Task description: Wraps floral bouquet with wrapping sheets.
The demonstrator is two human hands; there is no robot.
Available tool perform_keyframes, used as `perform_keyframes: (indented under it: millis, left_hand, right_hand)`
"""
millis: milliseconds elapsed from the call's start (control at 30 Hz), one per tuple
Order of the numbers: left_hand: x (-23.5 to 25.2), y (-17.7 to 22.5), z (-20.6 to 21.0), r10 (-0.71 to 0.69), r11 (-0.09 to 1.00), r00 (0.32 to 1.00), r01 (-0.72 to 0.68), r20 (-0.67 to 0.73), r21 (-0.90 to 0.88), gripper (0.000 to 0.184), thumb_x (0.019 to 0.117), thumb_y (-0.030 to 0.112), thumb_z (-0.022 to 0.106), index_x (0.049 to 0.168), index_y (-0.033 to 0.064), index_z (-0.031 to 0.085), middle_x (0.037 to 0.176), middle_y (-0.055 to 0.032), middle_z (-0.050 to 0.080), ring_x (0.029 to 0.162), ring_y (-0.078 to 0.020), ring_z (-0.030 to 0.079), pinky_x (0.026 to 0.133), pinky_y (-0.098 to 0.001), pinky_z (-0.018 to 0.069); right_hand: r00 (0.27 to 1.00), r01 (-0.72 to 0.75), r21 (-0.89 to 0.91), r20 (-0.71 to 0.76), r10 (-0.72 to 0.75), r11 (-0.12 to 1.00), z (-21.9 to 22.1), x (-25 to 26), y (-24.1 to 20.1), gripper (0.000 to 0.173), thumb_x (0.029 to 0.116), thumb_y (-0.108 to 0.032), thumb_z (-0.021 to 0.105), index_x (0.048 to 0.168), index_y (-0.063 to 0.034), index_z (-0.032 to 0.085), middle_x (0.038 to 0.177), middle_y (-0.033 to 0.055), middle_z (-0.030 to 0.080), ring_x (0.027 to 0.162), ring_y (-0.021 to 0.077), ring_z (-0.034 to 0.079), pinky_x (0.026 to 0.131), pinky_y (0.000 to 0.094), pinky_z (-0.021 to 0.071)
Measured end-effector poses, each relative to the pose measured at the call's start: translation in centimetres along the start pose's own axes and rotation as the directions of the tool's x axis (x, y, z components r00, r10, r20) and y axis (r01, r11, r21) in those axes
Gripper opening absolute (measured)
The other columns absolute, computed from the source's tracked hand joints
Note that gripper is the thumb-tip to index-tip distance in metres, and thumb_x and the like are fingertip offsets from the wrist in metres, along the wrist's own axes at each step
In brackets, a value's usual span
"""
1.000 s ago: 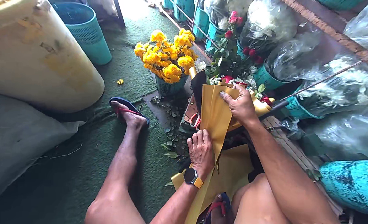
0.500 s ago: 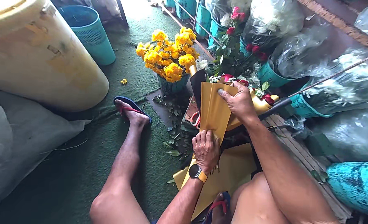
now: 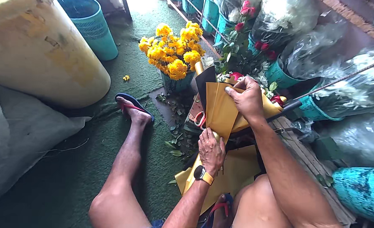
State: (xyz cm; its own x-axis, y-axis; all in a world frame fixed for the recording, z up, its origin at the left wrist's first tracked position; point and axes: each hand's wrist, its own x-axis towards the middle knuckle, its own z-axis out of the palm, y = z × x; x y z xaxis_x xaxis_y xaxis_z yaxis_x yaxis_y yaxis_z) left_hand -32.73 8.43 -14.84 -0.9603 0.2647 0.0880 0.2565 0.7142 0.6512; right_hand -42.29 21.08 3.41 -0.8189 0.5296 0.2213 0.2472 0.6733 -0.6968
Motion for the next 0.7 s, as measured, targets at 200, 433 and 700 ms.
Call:
perform_keyframes:
  millis: [200,433,700]
  left_hand:
    - [-0.1,1.2,0.4,-0.087,0.990,0.989,0.099,0.117,-0.102,0.067,0.0977,0.044,0.056,0.145,-0.0039,0.051,0.134,-0.0217,0.060,0.123,-0.0353,0.059,0.104,-0.0468,0.0490]
    - [2.1,2.3,-0.9,-0.173,0.977,0.925,0.204,0.338,-0.060,0.062,0.0970,0.046,0.051,0.141,0.0020,0.052,0.127,-0.0155,0.066,0.117,-0.0289,0.064,0.101,-0.0482,0.0491]
    - [3.7,1.7,-1.9,-0.086,0.996,0.866,0.070,0.493,0.051,0.062,0.0992,0.050,0.040,0.142,0.0062,0.051,0.126,-0.0127,0.068,0.117,-0.0274,0.065,0.103,-0.0562,0.0445]
  right_hand:
    - [0.999,0.019,0.092,-0.027,-0.017,0.996,-1.2,0.0,1.1,0.033,0.0823,-0.015,0.085,0.102,-0.0050,0.061,0.087,0.0069,0.067,0.076,0.0162,0.065,0.071,0.0367,0.0573]
    - [0.999,0.030,0.140,-0.018,-0.028,0.990,-1.6,0.0,1.5,0.031,0.0828,-0.014,0.084,0.101,-0.0057,0.060,0.088,0.0065,0.067,0.077,0.0155,0.065,0.072,0.0360,0.0575]
    - [0.999,0.002,0.138,-0.039,0.003,0.990,-2.3,-0.6,1.3,0.029,0.0833,-0.013,0.083,0.100,-0.0052,0.060,0.087,0.0081,0.066,0.077,0.0184,0.065,0.071,0.0405,0.0561]
